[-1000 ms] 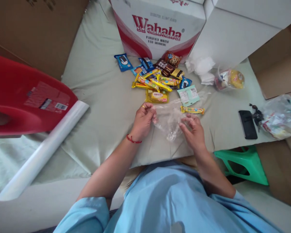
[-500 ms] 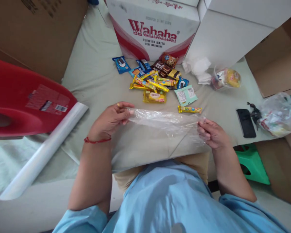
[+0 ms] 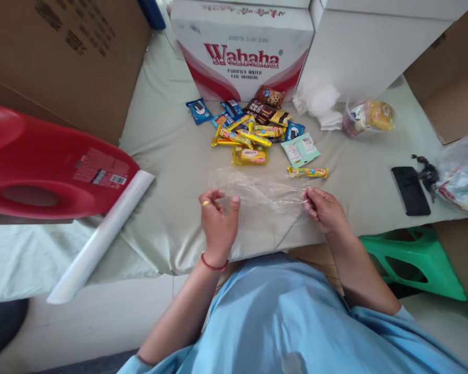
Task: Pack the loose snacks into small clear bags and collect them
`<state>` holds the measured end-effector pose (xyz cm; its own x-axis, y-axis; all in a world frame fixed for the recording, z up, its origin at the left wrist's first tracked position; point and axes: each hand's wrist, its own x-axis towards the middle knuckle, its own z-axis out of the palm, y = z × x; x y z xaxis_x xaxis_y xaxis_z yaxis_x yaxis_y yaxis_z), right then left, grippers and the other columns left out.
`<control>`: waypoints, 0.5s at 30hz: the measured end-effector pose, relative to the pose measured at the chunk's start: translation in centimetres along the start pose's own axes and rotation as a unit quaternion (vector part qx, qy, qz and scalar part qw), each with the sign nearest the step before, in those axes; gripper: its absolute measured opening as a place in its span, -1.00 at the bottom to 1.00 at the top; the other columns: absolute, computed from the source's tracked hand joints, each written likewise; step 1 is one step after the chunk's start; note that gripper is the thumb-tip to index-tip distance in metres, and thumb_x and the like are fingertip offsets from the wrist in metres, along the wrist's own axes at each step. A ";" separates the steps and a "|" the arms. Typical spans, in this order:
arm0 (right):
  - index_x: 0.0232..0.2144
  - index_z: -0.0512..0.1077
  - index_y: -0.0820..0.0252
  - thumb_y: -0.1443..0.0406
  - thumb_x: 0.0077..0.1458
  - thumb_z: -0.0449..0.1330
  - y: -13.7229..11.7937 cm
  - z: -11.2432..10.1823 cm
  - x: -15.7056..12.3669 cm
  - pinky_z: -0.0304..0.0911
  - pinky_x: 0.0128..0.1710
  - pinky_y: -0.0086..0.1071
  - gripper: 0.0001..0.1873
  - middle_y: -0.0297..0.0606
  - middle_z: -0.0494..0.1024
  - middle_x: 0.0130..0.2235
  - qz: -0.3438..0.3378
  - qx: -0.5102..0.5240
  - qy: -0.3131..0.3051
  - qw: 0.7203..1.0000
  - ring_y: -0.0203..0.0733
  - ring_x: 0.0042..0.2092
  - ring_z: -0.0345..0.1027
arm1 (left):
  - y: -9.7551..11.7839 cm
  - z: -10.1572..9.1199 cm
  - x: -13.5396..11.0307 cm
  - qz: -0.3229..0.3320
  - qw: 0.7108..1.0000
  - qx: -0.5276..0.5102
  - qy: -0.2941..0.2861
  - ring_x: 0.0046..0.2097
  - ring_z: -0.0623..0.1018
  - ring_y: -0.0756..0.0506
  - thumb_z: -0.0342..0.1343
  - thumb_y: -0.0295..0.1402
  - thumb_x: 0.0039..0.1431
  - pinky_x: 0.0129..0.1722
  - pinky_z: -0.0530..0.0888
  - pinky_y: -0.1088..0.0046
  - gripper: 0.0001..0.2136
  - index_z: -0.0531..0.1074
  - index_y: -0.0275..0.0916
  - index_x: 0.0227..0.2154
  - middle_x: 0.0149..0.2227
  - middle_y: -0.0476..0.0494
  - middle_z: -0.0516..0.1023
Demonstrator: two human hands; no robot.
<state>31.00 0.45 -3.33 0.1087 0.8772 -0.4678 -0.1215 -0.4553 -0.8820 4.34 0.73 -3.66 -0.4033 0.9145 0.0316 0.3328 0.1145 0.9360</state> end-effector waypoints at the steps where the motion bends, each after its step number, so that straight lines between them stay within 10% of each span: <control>1: -0.40 0.47 0.11 -0.29 -0.10 0.46 0.2 0.1 -0.1 -0.18 -0.69 -0.44 -0.36 -0.47 0.36 -0.60 0.004 0.002 -0.004 1.000 -0.42 -0.66 -0.02 | -0.4 0.5 0.3 -0.033 0.999 -0.005 -0.022 -0.41 0.38 0.01 0.40 -0.07 0.13 -0.30 0.37 0.43 -0.55 0.38 -0.17 -0.08 -0.17 -0.05 0.55; 6: -0.41 0.46 0.11 -0.32 -0.07 0.41 1.1 0.1 -0.2 -0.08 -0.67 -0.45 -0.34 -0.46 0.36 -0.58 -0.016 -0.002 0.010 1.000 -0.40 -0.62 0.03 | -0.9 0.2 1.5 -0.089 0.987 -0.048 -0.123 -0.38 0.45 -0.03 0.30 -0.08 0.14 -0.31 0.37 0.46 -0.71 0.48 -0.20 -0.35 -0.45 0.01 0.50; 15: -0.44 0.52 0.08 -0.34 0.04 0.34 2.3 -1.6 0.8 0.31 -0.54 -0.35 -0.37 -0.29 0.54 -0.45 -0.065 -0.092 0.033 0.993 -0.20 -0.45 0.38 | -3.4 -7.6 -4.6 -0.254 0.954 -0.139 -0.079 -0.54 0.26 0.10 0.50 -0.04 -0.11 -0.55 0.17 0.60 -0.54 0.46 -0.19 -0.29 -0.54 0.16 0.34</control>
<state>32.37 -0.17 -5.86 0.1764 0.9215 -0.3461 0.0803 -0.3639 -0.9280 -1.40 -6.80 -4.37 -0.3108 0.8184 -0.4834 -0.1184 0.4713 0.8740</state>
